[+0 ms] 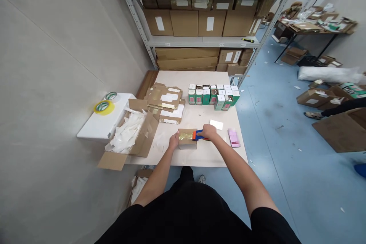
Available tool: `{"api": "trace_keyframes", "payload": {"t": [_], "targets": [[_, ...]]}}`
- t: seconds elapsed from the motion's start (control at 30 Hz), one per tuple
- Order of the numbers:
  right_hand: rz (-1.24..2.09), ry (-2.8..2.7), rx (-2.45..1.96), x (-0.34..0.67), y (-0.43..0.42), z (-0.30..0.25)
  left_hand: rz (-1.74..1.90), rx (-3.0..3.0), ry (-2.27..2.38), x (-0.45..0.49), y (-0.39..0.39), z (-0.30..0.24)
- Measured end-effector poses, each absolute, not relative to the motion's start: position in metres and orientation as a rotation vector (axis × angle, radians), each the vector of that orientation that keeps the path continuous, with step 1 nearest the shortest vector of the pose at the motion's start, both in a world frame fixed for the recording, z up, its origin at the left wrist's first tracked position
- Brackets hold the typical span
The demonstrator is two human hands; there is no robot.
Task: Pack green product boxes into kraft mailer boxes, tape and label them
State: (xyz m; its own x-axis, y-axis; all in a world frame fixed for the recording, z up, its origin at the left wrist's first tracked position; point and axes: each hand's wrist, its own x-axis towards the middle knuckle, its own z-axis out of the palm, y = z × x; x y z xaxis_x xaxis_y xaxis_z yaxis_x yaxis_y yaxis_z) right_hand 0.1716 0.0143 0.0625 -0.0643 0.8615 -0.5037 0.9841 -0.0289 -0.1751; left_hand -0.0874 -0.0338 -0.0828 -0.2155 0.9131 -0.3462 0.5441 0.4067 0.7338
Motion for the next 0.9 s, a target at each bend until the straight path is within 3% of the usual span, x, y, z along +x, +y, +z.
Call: {"api": "trace_keyframes", "payload": {"t": [0.2,0.5,0.7,0.9], "targets": [[-0.663,1.938,2.032,0.233,0.001,0.059,0.583,1.285,1.923,-0.083,-0.035,-0.083],[-0.531,1.944,2.050,0.191,0.008,0.041,0.547,1.238,1.915,-0.082,-0.038,-0.072],[-0.569,1.953,2.081,0.170,-0.034,-0.024,0.599,1.233,1.916,-0.081,-0.042,-0.075],[-0.449,1.962,2.473,0.222,-0.093,-0.098,0.599,1.213,1.948,-0.081,-0.036,-0.078]]}}
